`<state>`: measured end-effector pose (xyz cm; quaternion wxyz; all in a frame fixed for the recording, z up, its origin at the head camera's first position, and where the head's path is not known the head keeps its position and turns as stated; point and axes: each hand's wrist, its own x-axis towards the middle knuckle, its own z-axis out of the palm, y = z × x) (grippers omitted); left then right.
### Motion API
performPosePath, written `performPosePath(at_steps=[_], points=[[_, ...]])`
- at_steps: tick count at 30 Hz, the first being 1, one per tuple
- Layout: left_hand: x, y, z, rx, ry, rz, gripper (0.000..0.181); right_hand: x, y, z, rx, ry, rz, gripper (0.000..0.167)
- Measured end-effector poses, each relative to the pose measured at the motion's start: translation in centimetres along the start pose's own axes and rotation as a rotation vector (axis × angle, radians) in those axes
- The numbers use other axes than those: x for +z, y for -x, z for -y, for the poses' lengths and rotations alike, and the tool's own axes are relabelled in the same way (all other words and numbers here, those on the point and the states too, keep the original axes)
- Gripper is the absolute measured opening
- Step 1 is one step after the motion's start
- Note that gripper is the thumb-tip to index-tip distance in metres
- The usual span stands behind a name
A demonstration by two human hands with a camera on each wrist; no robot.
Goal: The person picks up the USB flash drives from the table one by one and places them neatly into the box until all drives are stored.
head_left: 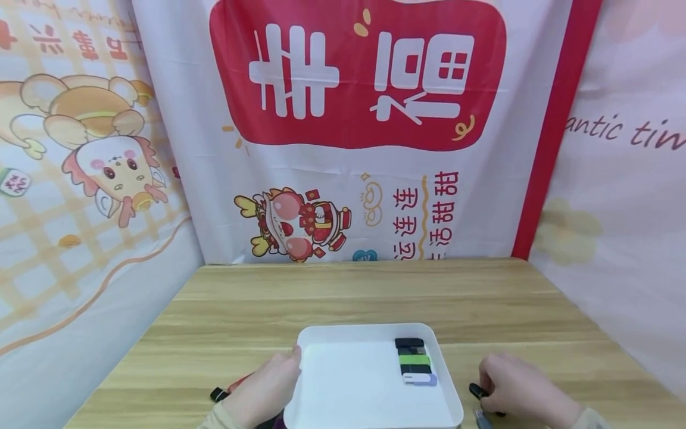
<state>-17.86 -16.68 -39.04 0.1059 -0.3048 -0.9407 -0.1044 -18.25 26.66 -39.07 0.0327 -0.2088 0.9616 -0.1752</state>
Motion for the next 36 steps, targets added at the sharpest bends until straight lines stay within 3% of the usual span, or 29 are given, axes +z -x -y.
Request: performPosePath(at_steps=[8,11,20,30,36], points=[[0.15,0.1,0.07,0.024,-0.037,-0.037,0.036,0.07,-0.38,0.32,0.079,-0.007,0.039,0.026],[0.13,0.1,0.04,0.012,-0.028,-0.017,0.036,0.15,-0.44,0.4,0.111,-0.017,0.052,0.025],[-0.17,0.05,-0.25,-0.026,0.03,0.013,0.036,0.48,-0.16,-0.03,-0.007,0.053,-0.038,0.024],[-0.15,0.07,-0.4,-0.067,0.067,0.046,0.038,0.82,-0.13,0.06,0.017,0.058,-0.046,0.023],[0.0,0.06,-0.29,-0.058,0.045,0.023,0.038,0.72,-0.15,0.17,0.014,0.052,-0.066,0.023]])
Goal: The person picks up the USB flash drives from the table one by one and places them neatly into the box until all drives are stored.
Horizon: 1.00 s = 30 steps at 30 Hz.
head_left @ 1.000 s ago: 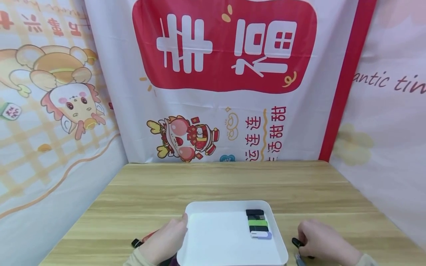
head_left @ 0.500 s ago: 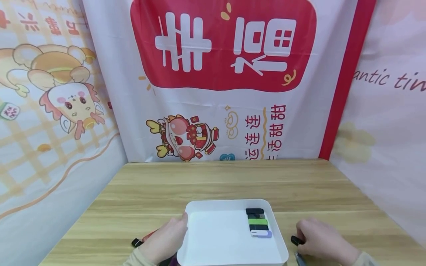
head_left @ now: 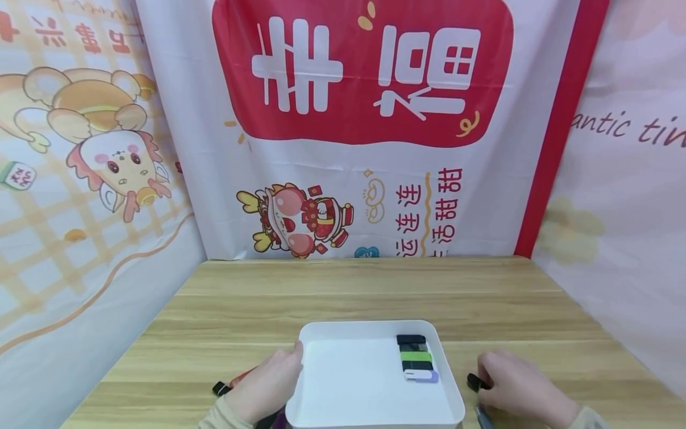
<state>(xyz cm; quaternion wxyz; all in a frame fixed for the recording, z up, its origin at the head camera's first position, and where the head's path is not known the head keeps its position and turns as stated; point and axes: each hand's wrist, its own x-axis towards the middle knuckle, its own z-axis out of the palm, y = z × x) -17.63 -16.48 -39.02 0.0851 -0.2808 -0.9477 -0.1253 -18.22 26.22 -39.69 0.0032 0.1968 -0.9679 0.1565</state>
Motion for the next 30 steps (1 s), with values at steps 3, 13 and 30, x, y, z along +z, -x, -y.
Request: performPosePath(at_steps=[3,13,30], points=[[0.0,0.0,0.0,-0.004,-0.001,0.003,0.037,0.0,0.0,0.1,-0.008,0.008,-0.017,0.022],[0.0,0.0,0.1,0.011,-0.004,-0.016,0.038,-0.5,-0.9,1.1,0.15,-0.04,-0.007,0.018],[-0.1,0.2,-0.1,0.044,-0.082,-0.045,0.036,-0.9,-1.6,1.5,0.243,-0.076,-0.047,0.021]])
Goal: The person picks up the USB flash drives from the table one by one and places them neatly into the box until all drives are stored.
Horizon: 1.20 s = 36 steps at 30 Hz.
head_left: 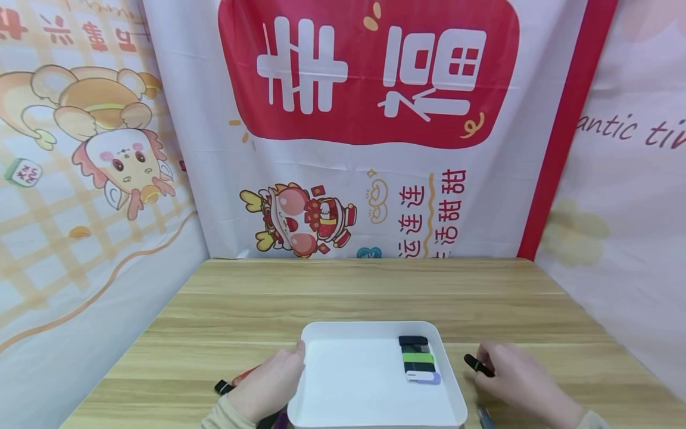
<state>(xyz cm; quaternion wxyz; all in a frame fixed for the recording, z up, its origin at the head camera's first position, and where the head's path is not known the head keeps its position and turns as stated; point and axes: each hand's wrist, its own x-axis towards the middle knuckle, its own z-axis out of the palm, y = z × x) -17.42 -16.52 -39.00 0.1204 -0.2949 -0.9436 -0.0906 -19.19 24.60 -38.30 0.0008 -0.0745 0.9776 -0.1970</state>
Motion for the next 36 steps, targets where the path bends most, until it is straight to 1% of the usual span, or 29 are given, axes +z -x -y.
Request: performPosePath(at_steps=[3,6,12,17,21,25,26,28,31,32,36], points=[[0.1,0.1,0.0,0.003,0.006,-0.002,0.036,0.0,0.1,0.0,-0.023,0.008,-0.032,0.023],[0.2,0.2,0.1,-0.003,0.019,0.005,0.036,0.1,0.2,0.0,-0.076,0.024,-0.08,0.021],[0.3,0.2,0.2,-0.018,0.031,0.018,0.036,0.1,0.5,0.3,-0.238,0.048,-0.221,0.014],[0.2,0.2,0.3,-0.031,0.09,0.049,0.036,-0.4,0.6,0.4,-0.371,0.031,-0.358,0.017],[0.0,0.1,0.2,-0.014,0.088,0.055,0.036,-0.7,0.6,0.4,-0.467,0.039,-0.43,0.02],[-0.4,-0.1,0.0,-0.03,0.112,0.059,0.037,-1.3,0.6,0.4,-0.516,0.089,-0.442,0.021],[-0.4,-0.1,-0.1,-0.047,0.138,0.069,0.038,-1.4,0.6,0.4,-0.519,0.104,-0.434,0.021],[-0.5,-0.2,-0.2,-0.06,0.149,0.076,0.039,-1.7,0.5,0.5,-0.523,0.127,-0.415,0.021],[-0.5,-0.1,-0.3,-0.056,0.155,0.083,0.039,-2.1,0.4,0.8,-0.542,0.153,-0.403,0.022],[-0.5,-0.1,-0.3,-0.052,0.154,0.08,0.038,-2.1,0.3,1.0,-0.554,0.159,-0.403,0.022],[-0.5,0.1,-0.4,-0.042,0.142,0.067,0.036,-2.2,0.0,1.8,-0.648,0.19,-0.424,0.025]])
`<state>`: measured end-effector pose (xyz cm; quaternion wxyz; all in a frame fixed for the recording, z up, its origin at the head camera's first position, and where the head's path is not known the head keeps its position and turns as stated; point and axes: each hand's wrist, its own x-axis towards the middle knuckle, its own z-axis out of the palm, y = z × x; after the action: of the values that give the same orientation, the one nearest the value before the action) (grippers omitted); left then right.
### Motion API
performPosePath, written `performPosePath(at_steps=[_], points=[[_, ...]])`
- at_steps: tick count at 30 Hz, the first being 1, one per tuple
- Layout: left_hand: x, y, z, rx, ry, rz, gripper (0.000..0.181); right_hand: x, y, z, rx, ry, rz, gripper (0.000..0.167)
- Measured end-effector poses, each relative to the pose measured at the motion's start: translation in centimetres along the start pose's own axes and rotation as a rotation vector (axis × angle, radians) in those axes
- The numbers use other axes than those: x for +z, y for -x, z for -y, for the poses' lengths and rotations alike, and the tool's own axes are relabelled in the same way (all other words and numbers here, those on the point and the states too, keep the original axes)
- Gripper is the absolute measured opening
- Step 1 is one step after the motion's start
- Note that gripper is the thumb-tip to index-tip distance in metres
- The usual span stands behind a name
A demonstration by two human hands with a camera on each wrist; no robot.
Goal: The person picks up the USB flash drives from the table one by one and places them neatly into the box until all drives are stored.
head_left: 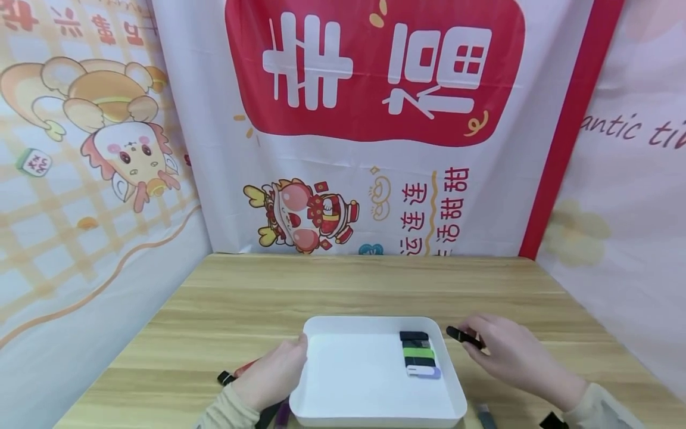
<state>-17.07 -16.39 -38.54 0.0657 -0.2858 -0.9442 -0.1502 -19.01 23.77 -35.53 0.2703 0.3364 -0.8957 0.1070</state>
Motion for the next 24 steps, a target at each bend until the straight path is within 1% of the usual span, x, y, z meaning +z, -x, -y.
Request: performPosePath(at_steps=[3,7,10,13,17,20,24], points=[[-0.1,0.1,-0.1,-0.006,-0.003,-0.005,0.036,-0.2,-0.9,0.5,-0.032,0.0,0.056,0.024],[-0.1,0.1,-0.1,0.02,-0.024,-0.02,0.035,-0.7,-2.1,1.1,-0.006,-0.025,0.177,0.022],[-0.1,0.1,-0.1,0.039,-0.043,-0.03,0.035,-0.9,-3.0,1.4,-0.009,-0.042,0.226,0.02],[0.1,0.0,0.1,0.025,-0.05,-0.019,0.035,-1.2,-3.8,1.6,-0.042,-0.049,0.273,0.019],[0.2,-0.1,0.3,0.01,-0.077,-0.015,0.036,-1.2,-4.8,2.1,-0.095,-0.013,0.351,0.018],[0.3,-0.1,0.4,0.019,-0.095,-0.022,0.036,-0.8,-5.0,2.4,-0.128,0.011,0.402,0.018],[0.4,-0.1,0.3,0.029,-0.107,-0.028,0.037,0.2,-4.9,2.7,-0.173,0.001,0.451,0.016]])
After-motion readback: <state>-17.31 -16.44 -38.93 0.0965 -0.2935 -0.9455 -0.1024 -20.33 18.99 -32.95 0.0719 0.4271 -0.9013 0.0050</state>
